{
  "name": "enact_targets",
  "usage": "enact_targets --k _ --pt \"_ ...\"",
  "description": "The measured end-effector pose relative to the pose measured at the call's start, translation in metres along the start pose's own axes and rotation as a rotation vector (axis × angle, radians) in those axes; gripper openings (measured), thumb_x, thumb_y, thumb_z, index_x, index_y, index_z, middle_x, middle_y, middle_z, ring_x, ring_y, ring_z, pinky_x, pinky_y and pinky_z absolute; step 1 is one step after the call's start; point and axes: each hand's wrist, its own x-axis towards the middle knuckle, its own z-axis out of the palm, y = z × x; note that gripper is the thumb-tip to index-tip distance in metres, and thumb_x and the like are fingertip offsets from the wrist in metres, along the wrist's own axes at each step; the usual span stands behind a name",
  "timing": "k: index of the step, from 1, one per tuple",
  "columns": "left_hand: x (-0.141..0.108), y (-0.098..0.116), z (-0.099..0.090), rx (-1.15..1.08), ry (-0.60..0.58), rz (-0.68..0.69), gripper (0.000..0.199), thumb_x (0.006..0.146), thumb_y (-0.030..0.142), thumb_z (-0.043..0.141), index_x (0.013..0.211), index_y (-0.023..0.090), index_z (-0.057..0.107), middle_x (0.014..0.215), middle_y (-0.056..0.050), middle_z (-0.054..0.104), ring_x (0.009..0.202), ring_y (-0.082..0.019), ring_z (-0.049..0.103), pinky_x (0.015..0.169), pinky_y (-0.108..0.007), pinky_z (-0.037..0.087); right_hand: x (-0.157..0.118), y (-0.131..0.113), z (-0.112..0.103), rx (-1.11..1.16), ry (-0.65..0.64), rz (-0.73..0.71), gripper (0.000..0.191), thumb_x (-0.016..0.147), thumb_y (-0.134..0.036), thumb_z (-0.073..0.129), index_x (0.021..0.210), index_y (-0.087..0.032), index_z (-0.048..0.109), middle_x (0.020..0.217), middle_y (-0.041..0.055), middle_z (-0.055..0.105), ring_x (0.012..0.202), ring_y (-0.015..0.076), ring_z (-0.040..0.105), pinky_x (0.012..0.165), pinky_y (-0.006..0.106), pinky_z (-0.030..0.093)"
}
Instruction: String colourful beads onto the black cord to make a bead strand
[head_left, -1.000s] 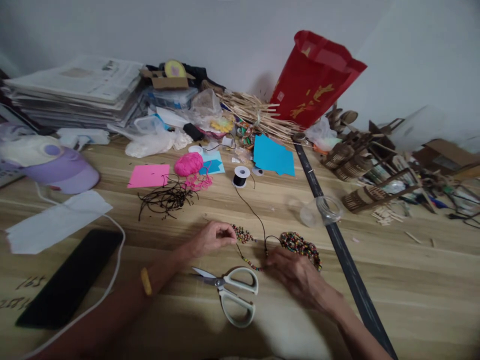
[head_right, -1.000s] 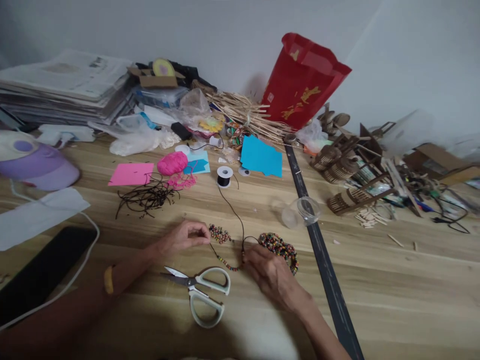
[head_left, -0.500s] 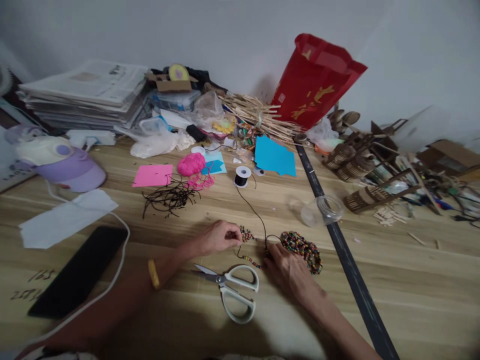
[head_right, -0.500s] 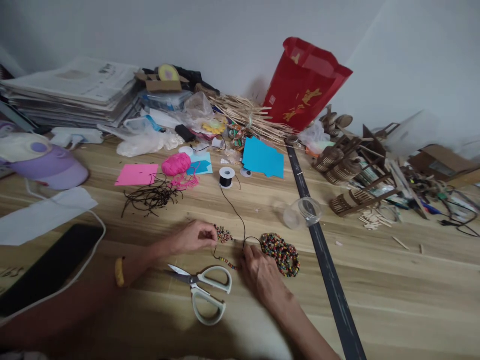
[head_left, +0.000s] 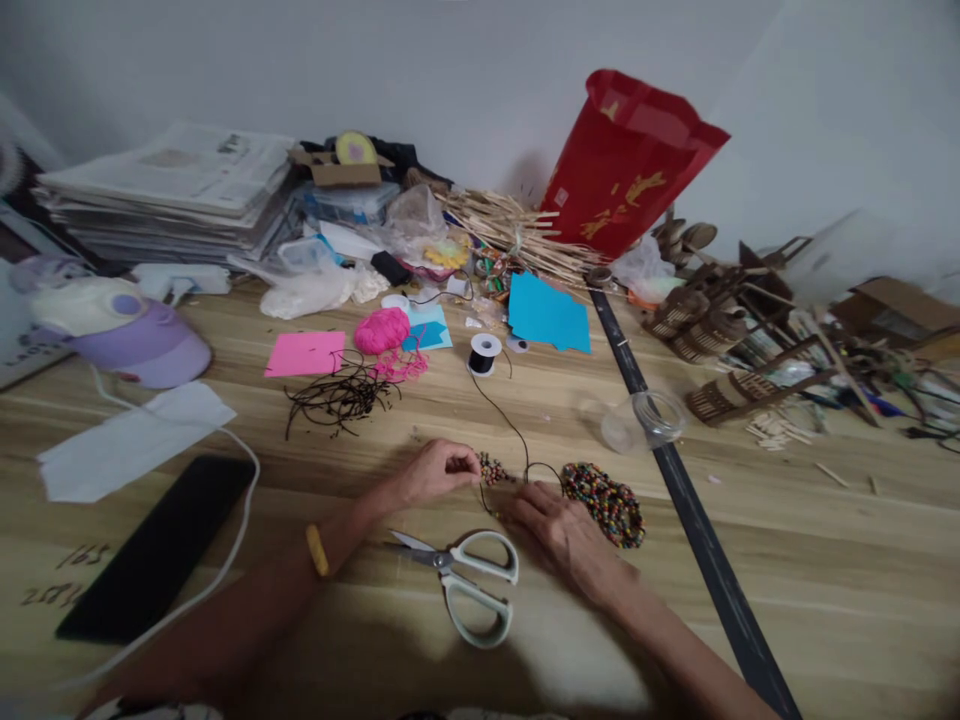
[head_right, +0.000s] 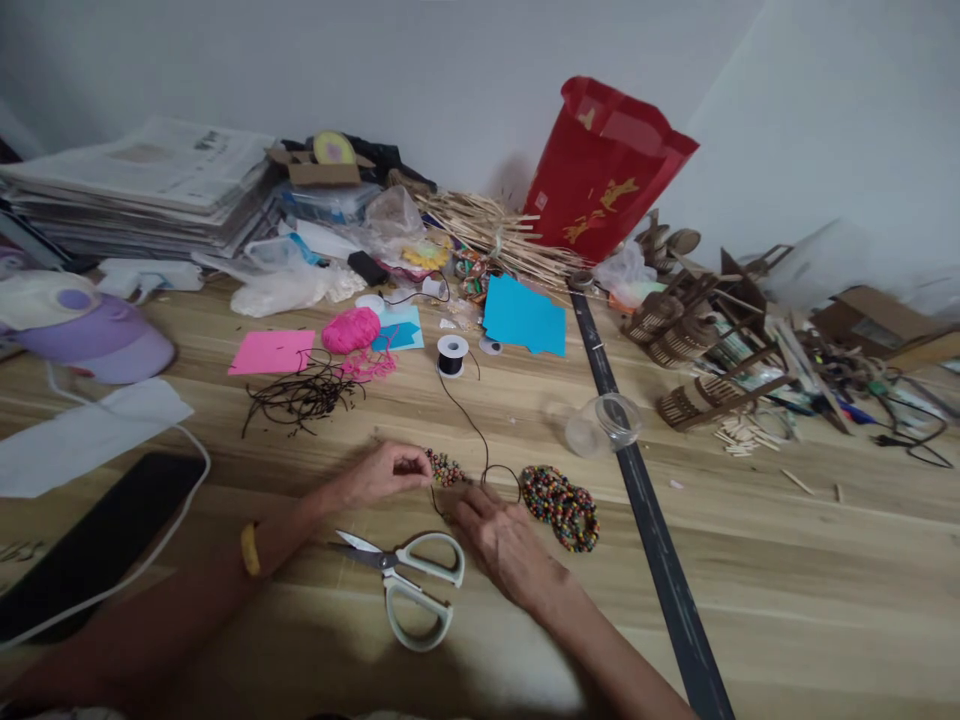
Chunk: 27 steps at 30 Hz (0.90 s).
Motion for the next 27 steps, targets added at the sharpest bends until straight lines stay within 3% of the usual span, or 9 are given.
enact_targets --k 9,20,23,27 --pt "-0.003 0.002 -0.003 -0.06 -0.02 0.002 0.007 0.071 0.016 0.06 0.07 0.011 0.064 0.069 -0.002 0.065 0.066 -0.012 0.056 0.066 -0.022 0.043 0.008 0.005 0.026 -0.035 -0.043 -0.029 0.012 0.093 -0.02 0.048 0.095 -0.018 0.06 0.093 0.0054 0.063 0.085 0.0162 0.059 0.064 0.024 0.046" --pt "-0.006 -0.001 0.0 -0.005 -0.063 0.025 0.008 0.072 0.017 0.06 0.071 0.011 0.066 0.066 -0.001 0.065 0.061 -0.01 0.053 0.058 -0.019 0.041 -0.009 0.013 0.005 0.129 -0.091 0.017 0.015 0.092 -0.025 0.048 0.099 -0.021 0.061 0.099 0.0057 0.063 0.092 0.0177 0.059 0.076 0.026 0.047" --pt "-0.006 -0.004 0.001 0.013 -0.053 0.007 0.01 0.072 0.019 0.061 0.072 0.011 0.066 0.067 -0.002 0.065 0.061 -0.011 0.054 0.058 -0.02 0.042 -0.005 0.016 -0.005 0.241 -0.039 0.091 0.016 0.091 -0.023 0.048 0.098 -0.019 0.062 0.098 0.0069 0.064 0.087 0.0168 0.06 0.075 0.026 0.046" --pt "-0.005 -0.007 0.003 0.011 -0.045 0.018 0.012 0.073 0.022 0.061 0.074 0.011 0.067 0.07 -0.003 0.066 0.064 -0.012 0.056 0.061 -0.021 0.043 0.009 0.016 -0.012 0.391 0.098 0.243 0.014 0.088 -0.023 0.049 0.086 -0.017 0.061 0.077 0.0031 0.064 0.067 0.0138 0.058 0.06 0.022 0.042"
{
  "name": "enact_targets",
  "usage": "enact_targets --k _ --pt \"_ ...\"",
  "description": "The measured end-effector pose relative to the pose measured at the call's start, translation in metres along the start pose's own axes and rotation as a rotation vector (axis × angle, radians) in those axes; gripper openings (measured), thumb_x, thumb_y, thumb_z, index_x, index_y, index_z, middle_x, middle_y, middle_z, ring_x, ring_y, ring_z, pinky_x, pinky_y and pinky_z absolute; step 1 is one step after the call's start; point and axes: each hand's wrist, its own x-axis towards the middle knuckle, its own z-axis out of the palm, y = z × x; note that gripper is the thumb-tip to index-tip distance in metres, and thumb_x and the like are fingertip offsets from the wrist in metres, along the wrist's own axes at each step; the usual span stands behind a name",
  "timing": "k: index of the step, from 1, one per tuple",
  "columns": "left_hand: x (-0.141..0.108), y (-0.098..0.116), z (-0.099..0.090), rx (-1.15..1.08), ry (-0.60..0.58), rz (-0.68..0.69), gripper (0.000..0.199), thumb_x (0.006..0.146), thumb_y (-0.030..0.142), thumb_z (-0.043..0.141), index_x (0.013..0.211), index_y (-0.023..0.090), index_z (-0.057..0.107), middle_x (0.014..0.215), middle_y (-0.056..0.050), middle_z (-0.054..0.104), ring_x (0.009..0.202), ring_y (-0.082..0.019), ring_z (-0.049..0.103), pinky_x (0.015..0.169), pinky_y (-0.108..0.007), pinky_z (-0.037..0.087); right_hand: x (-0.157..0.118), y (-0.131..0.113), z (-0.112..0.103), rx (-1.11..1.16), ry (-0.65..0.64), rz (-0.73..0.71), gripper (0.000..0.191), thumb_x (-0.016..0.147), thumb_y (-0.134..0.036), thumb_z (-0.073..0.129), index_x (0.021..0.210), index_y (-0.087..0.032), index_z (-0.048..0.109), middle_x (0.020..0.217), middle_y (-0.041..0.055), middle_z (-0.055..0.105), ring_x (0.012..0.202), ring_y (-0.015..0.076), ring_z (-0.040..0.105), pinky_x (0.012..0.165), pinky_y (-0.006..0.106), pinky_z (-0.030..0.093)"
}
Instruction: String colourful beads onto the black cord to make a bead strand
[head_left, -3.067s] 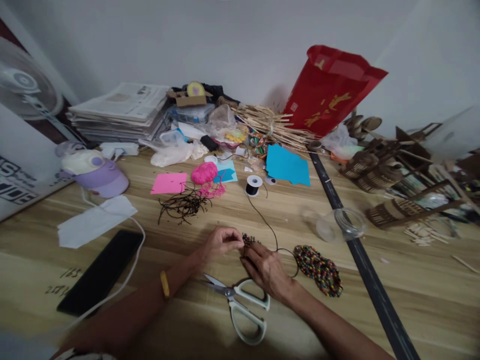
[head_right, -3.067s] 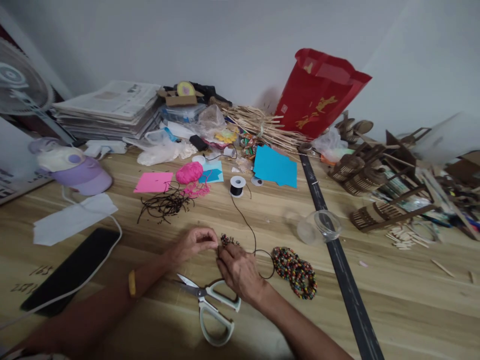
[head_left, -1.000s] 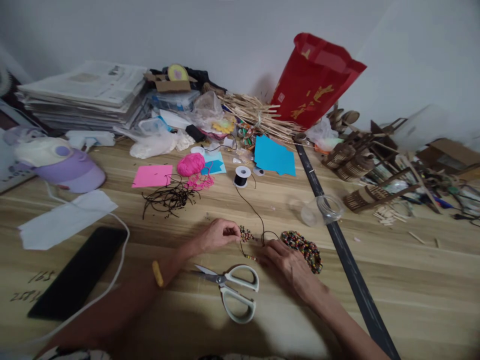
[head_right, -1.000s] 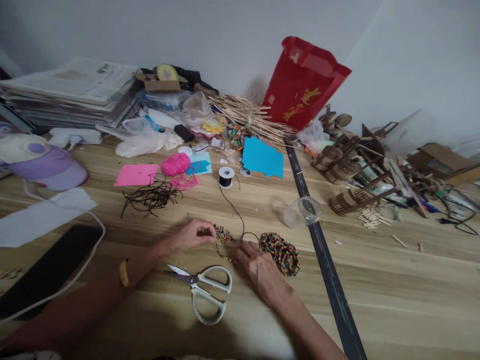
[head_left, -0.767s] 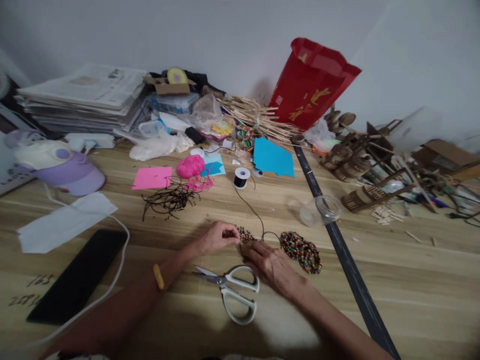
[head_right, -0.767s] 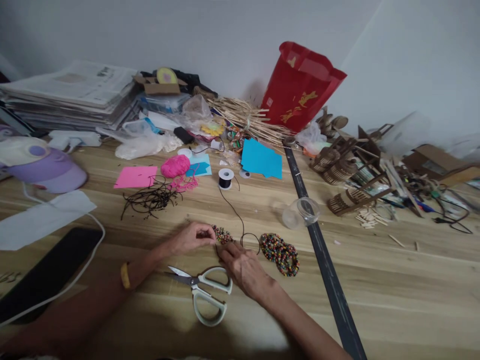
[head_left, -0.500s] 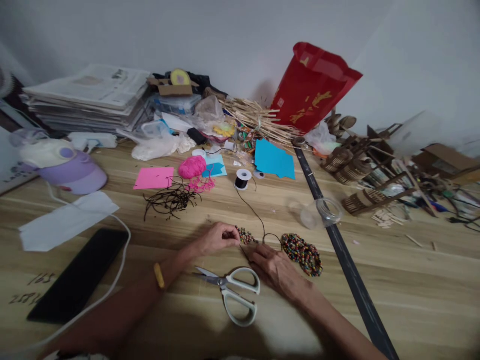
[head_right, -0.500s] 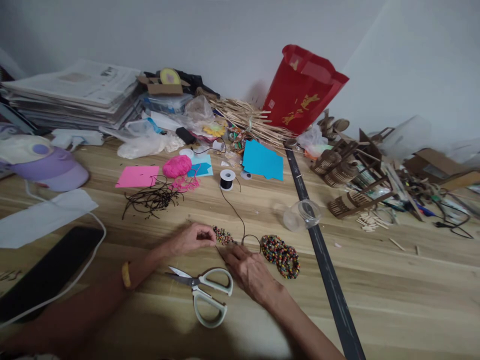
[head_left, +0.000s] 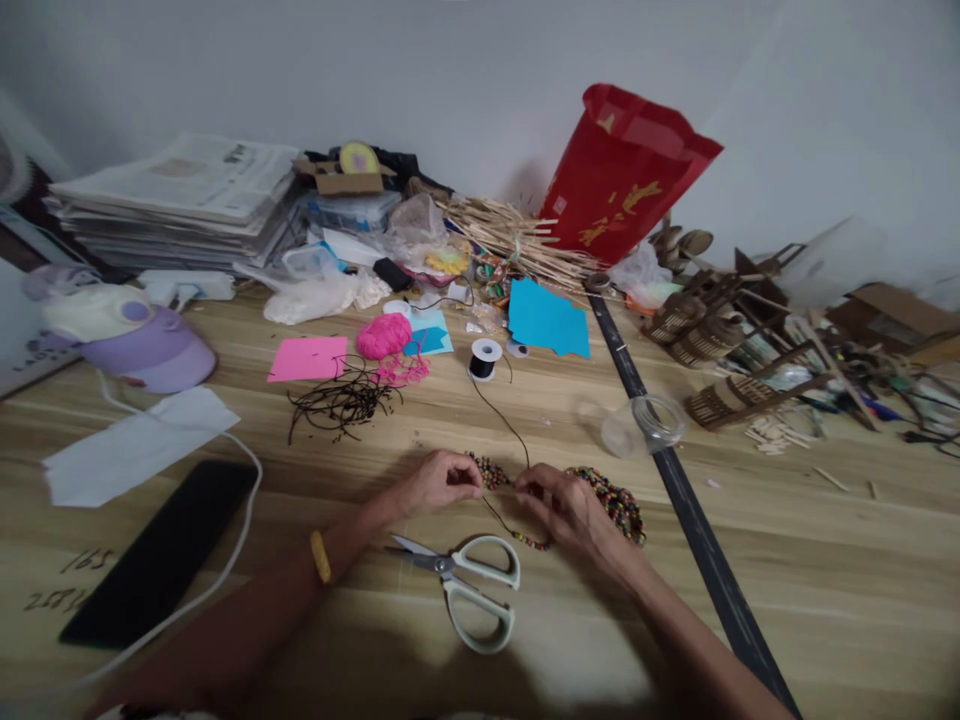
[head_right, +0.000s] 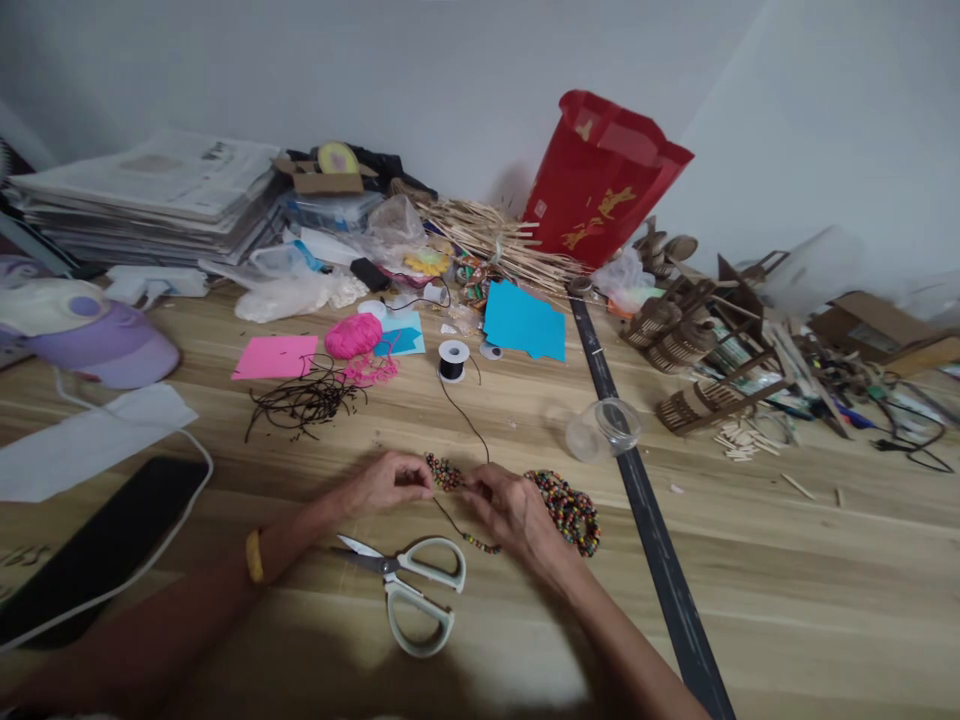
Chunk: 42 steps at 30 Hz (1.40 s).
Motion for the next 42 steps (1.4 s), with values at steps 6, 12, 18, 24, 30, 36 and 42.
enact_targets --k 6,12,18,24,30,36,42 --pt "0.001 0.004 0.002 -0.032 0.04 0.026 0.01 0.073 0.019 0.06 0.074 0.011 0.065 0.072 -0.004 0.065 0.067 -0.013 0.057 0.063 -0.022 0.044 0.016 -0.002 0.024 0.203 0.001 0.002 0.011 0.082 -0.027 0.057 0.086 -0.017 0.059 0.066 -0.0028 0.058 0.052 0.0091 0.047 0.05 0.018 0.036" --pt "0.003 -0.001 0.003 -0.009 0.068 0.042 0.009 0.073 0.018 0.061 0.074 0.011 0.066 0.073 -0.004 0.067 0.067 -0.012 0.057 0.064 -0.022 0.044 0.022 0.005 0.042 0.202 0.073 -0.028 0.007 0.082 -0.022 0.057 0.078 -0.016 0.059 0.065 -0.0015 0.057 0.057 0.01 0.05 0.056 0.019 0.039" --pt "0.003 0.003 0.001 0.09 0.087 0.038 0.009 0.075 0.016 0.06 0.074 0.011 0.067 0.071 -0.004 0.067 0.067 -0.013 0.057 0.062 -0.021 0.043 0.02 0.01 0.049 0.192 0.147 -0.096 0.01 0.085 -0.021 0.054 0.08 -0.017 0.061 0.072 0.002 0.062 0.064 0.0124 0.056 0.061 0.021 0.043" --pt "0.003 0.008 0.003 0.129 0.095 0.046 0.008 0.074 0.014 0.06 0.075 0.012 0.067 0.073 -0.004 0.068 0.068 -0.013 0.058 0.065 -0.022 0.044 0.016 0.018 0.053 0.192 0.156 -0.096 0.014 0.088 -0.021 0.05 0.082 -0.017 0.061 0.076 0.0033 0.062 0.068 0.0133 0.057 0.064 0.022 0.044" --pt "0.006 0.009 -0.002 0.188 0.305 0.115 0.012 0.08 0.019 0.057 0.074 0.012 0.066 0.074 -0.005 0.067 0.072 -0.015 0.058 0.07 -0.024 0.045 0.016 0.035 0.037 0.194 0.199 0.048 0.017 0.089 -0.025 0.047 0.083 -0.017 0.06 0.077 0.0028 0.062 0.07 0.0143 0.057 0.062 0.022 0.042" --pt "0.011 -0.002 -0.013 0.336 0.345 0.178 0.016 0.079 0.012 0.056 0.088 0.015 0.069 0.089 -0.007 0.068 0.087 -0.017 0.06 0.082 -0.029 0.046 0.017 0.035 0.021 -0.028 0.145 0.103 0.013 0.085 -0.023 0.047 0.078 -0.017 0.057 0.068 0.0005 0.059 0.058 0.0125 0.051 0.055 0.021 0.036" --pt "0.015 -0.015 -0.013 0.462 0.251 0.189 0.028 0.075 0.006 0.056 0.095 0.017 0.07 0.099 -0.007 0.069 0.096 -0.019 0.06 0.092 -0.033 0.045 0.022 0.033 0.026 -0.149 0.09 0.076 0.014 0.086 -0.02 0.046 0.077 -0.017 0.057 0.067 0.0017 0.061 0.058 0.0131 0.053 0.056 0.022 0.036"
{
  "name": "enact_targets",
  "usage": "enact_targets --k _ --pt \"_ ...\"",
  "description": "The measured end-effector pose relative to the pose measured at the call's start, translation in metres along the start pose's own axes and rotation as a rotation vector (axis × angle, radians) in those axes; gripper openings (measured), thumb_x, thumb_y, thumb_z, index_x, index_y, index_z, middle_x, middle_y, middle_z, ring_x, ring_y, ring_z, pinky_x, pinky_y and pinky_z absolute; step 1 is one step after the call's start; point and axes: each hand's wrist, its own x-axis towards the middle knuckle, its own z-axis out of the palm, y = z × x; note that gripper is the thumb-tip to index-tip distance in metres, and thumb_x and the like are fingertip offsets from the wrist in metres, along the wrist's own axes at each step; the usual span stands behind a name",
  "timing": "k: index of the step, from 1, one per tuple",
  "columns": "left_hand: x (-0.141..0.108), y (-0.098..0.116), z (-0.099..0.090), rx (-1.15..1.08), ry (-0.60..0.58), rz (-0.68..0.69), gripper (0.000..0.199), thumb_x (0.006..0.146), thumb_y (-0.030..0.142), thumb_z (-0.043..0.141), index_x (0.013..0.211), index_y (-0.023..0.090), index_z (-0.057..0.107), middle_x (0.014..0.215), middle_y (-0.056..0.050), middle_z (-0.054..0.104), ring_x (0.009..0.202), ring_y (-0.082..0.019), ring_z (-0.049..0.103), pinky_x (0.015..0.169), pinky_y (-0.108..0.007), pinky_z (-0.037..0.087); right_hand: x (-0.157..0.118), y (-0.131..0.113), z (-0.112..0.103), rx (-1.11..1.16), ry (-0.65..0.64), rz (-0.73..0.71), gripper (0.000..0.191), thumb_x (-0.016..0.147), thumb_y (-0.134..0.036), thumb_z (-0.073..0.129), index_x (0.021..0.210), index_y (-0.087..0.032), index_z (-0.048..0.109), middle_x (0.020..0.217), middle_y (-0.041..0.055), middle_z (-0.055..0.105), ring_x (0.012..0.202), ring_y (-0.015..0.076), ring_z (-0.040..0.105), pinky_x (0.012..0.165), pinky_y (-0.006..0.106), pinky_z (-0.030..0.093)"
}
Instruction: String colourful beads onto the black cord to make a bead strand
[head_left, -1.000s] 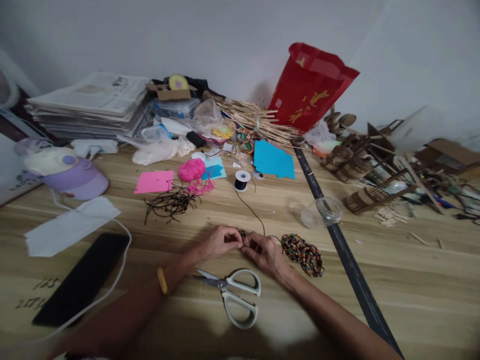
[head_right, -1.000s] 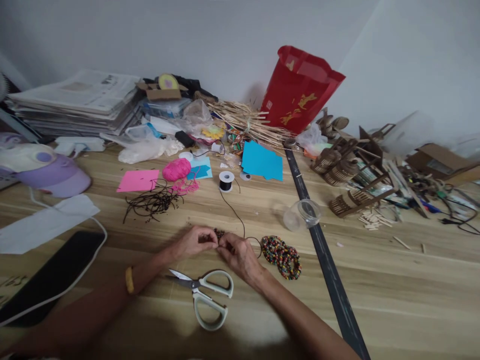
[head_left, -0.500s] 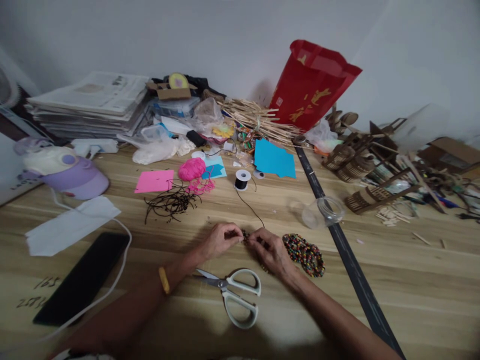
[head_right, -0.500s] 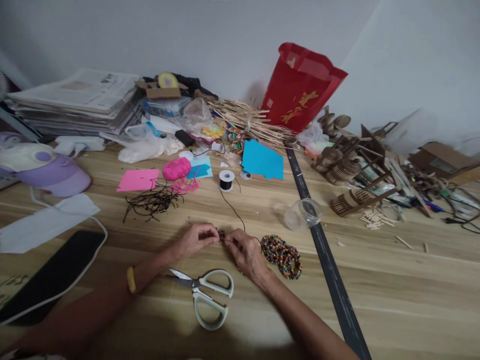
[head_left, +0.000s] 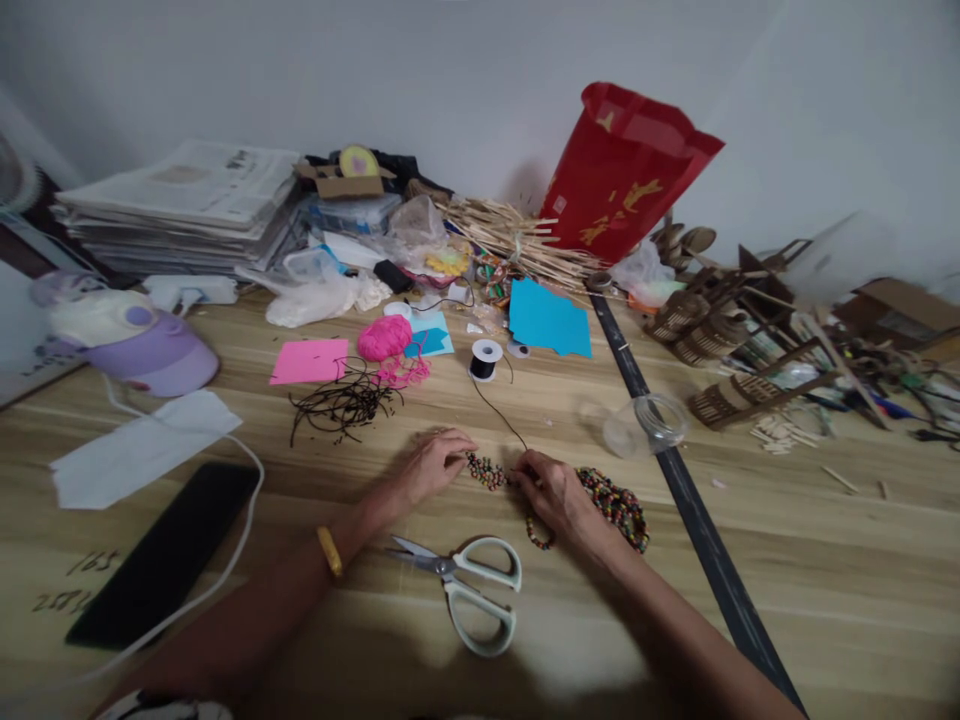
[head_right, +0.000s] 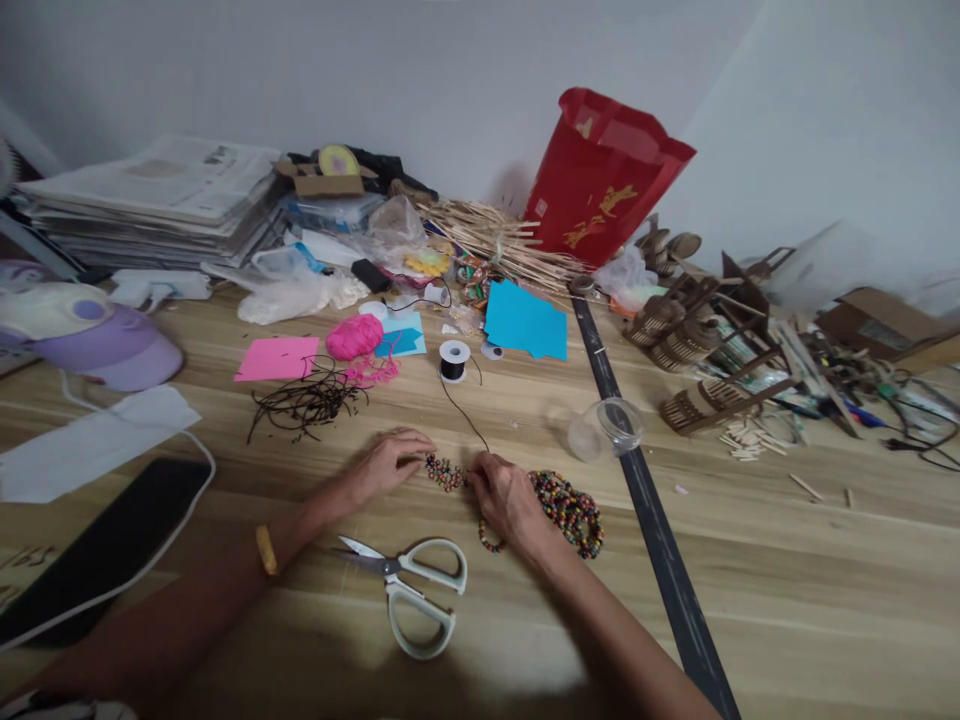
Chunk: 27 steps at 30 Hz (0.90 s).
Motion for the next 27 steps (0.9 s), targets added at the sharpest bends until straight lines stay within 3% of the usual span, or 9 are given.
enact_targets --k 5,10,17,22,27 --pt "0.0 0.001 -0.001 -0.003 -0.064 0.036 0.033 0.071 0.005 0.059 0.1 0.018 0.069 0.103 -0.007 0.069 0.099 -0.019 0.06 0.094 -0.034 0.045 0.007 -0.006 0.001 -0.036 -0.038 0.046 0.01 0.084 -0.016 0.05 0.08 -0.016 0.059 0.068 0.0024 0.063 0.058 0.0136 0.055 0.055 0.021 0.035" --pt "0.001 0.005 -0.003 -0.01 -0.099 0.031 0.033 0.073 0.005 0.059 0.103 0.016 0.068 0.105 -0.009 0.068 0.102 -0.02 0.059 0.095 -0.035 0.044 0.017 -0.007 0.004 0.003 -0.046 -0.005 0.012 0.082 -0.01 0.048 0.08 -0.016 0.058 0.069 0.0019 0.063 0.058 0.0123 0.055 0.055 0.019 0.035" --pt "0.002 0.008 -0.004 0.033 -0.14 0.129 0.035 0.078 0.007 0.056 0.109 0.018 0.065 0.116 -0.009 0.064 0.112 -0.021 0.054 0.102 -0.039 0.038 0.028 -0.005 0.012 0.054 -0.046 -0.055 0.011 0.083 -0.011 0.048 0.079 -0.015 0.058 0.07 0.0026 0.062 0.061 0.0123 0.054 0.058 0.02 0.036" --pt "0.002 0.009 -0.001 -0.008 -0.192 0.211 0.04 0.082 0.004 0.048 0.118 0.019 0.06 0.127 -0.008 0.058 0.12 -0.018 0.05 0.106 -0.037 0.037 0.032 -0.006 0.013 0.112 -0.049 -0.087 0.012 0.083 -0.01 0.046 0.081 -0.016 0.056 0.07 0.0023 0.061 0.062 0.0126 0.054 0.06 0.02 0.038" --pt "-0.001 0.008 0.0 -0.038 -0.2 0.228 0.04 0.084 0.005 0.045 0.118 0.021 0.06 0.126 -0.005 0.06 0.118 -0.017 0.052 0.105 -0.034 0.04 0.034 -0.004 0.018 0.141 -0.054 -0.094 0.012 0.083 -0.011 0.046 0.08 -0.017 0.055 0.068 0.0011 0.059 0.06 0.0126 0.052 0.059 0.02 0.037"
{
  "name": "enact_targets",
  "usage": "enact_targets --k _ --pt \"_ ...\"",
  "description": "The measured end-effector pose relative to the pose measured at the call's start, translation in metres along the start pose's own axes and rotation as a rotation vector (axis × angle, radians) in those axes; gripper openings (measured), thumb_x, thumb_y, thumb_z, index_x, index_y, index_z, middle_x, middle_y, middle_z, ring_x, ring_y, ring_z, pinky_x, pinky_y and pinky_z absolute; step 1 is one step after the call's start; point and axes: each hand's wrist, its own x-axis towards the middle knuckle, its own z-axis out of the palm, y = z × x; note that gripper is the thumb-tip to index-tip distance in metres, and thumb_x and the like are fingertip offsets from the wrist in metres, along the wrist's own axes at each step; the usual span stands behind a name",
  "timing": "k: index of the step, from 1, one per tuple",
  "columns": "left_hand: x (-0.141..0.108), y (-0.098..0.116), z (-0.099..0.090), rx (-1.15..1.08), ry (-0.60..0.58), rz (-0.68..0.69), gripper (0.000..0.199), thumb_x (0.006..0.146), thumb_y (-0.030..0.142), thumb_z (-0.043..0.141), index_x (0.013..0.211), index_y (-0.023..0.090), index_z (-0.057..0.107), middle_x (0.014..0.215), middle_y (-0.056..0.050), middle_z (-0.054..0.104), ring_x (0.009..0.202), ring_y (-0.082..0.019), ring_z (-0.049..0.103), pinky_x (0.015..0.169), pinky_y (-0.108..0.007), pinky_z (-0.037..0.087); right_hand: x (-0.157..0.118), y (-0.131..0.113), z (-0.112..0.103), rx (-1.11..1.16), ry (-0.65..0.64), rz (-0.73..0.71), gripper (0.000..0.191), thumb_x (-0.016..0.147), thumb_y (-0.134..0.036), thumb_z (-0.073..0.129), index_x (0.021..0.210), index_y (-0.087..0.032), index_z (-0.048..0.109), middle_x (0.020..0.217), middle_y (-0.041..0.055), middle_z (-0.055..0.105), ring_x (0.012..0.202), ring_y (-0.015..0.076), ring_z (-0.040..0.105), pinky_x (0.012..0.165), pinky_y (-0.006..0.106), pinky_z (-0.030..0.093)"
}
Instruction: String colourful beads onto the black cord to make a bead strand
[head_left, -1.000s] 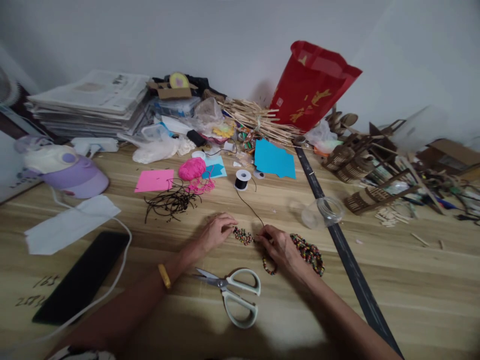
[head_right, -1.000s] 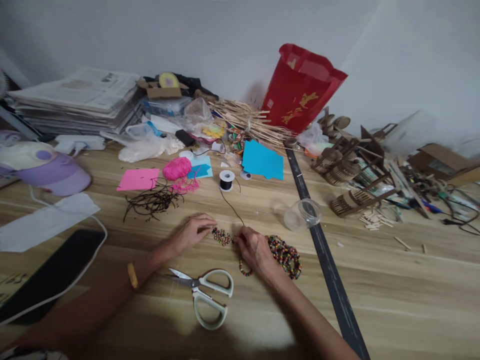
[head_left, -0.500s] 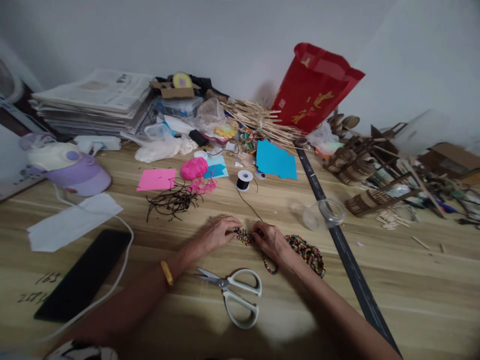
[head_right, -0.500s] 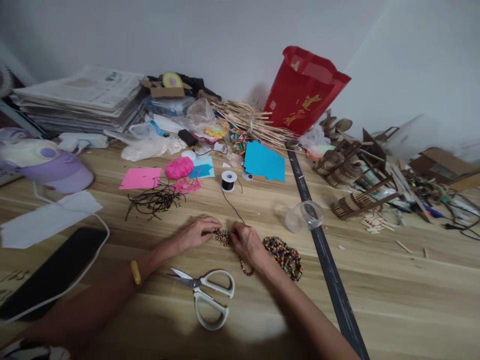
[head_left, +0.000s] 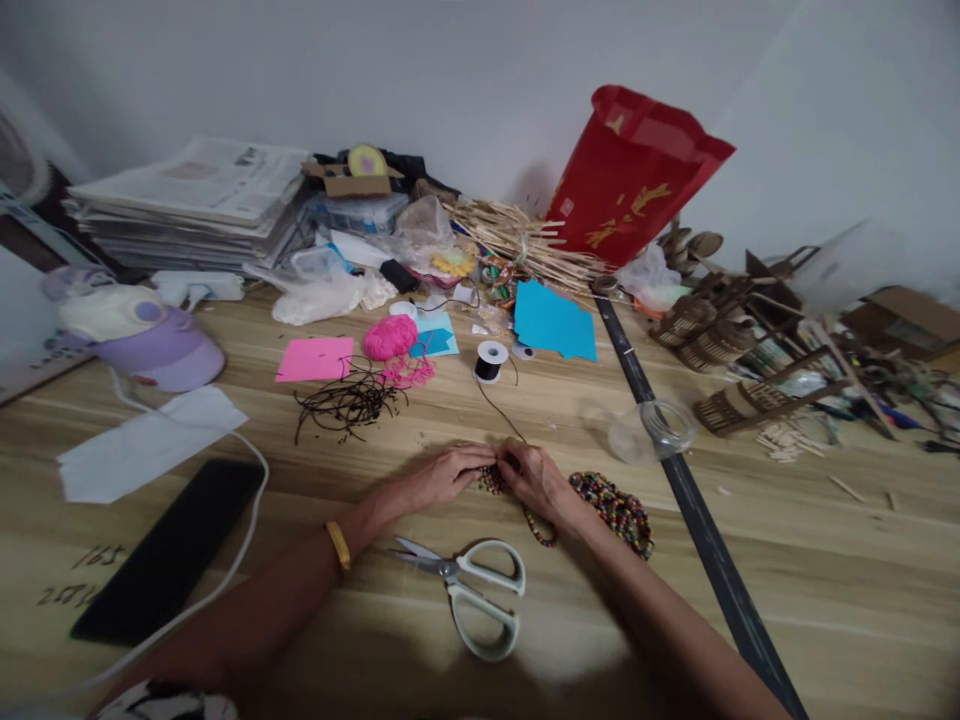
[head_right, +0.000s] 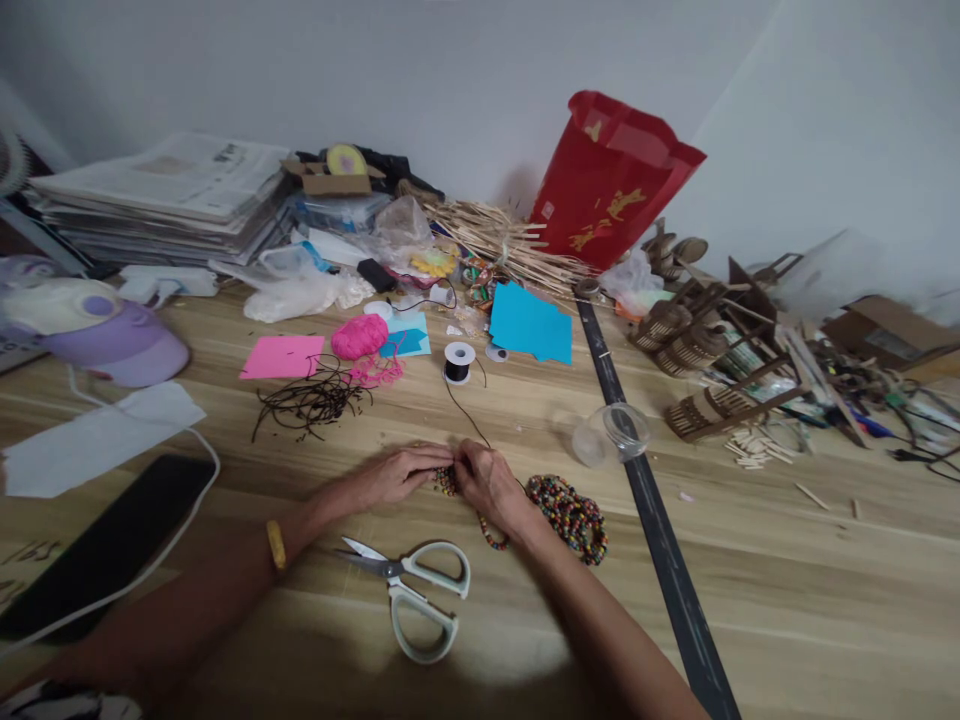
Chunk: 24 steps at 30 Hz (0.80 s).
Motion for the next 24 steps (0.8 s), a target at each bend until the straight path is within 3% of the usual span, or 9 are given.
enact_targets --k 11,15,19,24 --pt "0.0 0.006 -0.004 -0.089 0.059 -0.136 0.04 0.082 0.004 0.046 0.117 0.017 0.058 0.121 -0.008 0.063 0.113 -0.018 0.056 0.101 -0.033 0.042 -0.002 0.009 0.001 0.119 -0.02 0.011 0.012 0.083 -0.012 0.047 0.085 -0.017 0.057 0.065 -0.0011 0.058 0.057 0.0117 0.051 0.057 0.02 0.037" --pt "0.001 0.006 -0.007 -0.161 0.072 -0.157 0.037 0.085 0.007 0.045 0.118 0.018 0.058 0.119 -0.007 0.064 0.112 -0.017 0.057 0.1 -0.032 0.042 -0.004 0.01 -0.004 0.152 0.017 -0.012 0.011 0.083 -0.015 0.049 0.084 -0.016 0.059 0.069 0.0002 0.06 0.062 0.0122 0.053 0.059 0.02 0.039" --pt "0.001 0.005 -0.006 -0.21 0.114 -0.184 0.032 0.087 0.014 0.047 0.116 0.018 0.059 0.115 -0.007 0.066 0.108 -0.018 0.059 0.097 -0.032 0.044 -0.007 0.004 -0.009 0.204 0.065 0.054 0.012 0.083 -0.021 0.05 0.08 -0.016 0.061 0.068 -0.0002 0.059 0.059 0.0117 0.051 0.056 0.02 0.038" --pt "0.003 0.004 -0.003 -0.219 0.213 -0.187 0.021 0.083 0.023 0.057 0.1 0.016 0.067 0.104 -0.008 0.069 0.098 -0.019 0.061 0.088 -0.032 0.046 -0.009 -0.005 -0.008 0.284 0.088 0.056 0.013 0.082 -0.024 0.052 0.076 -0.015 0.06 0.065 -0.0016 0.057 0.059 0.011 0.049 0.055 0.02 0.036"
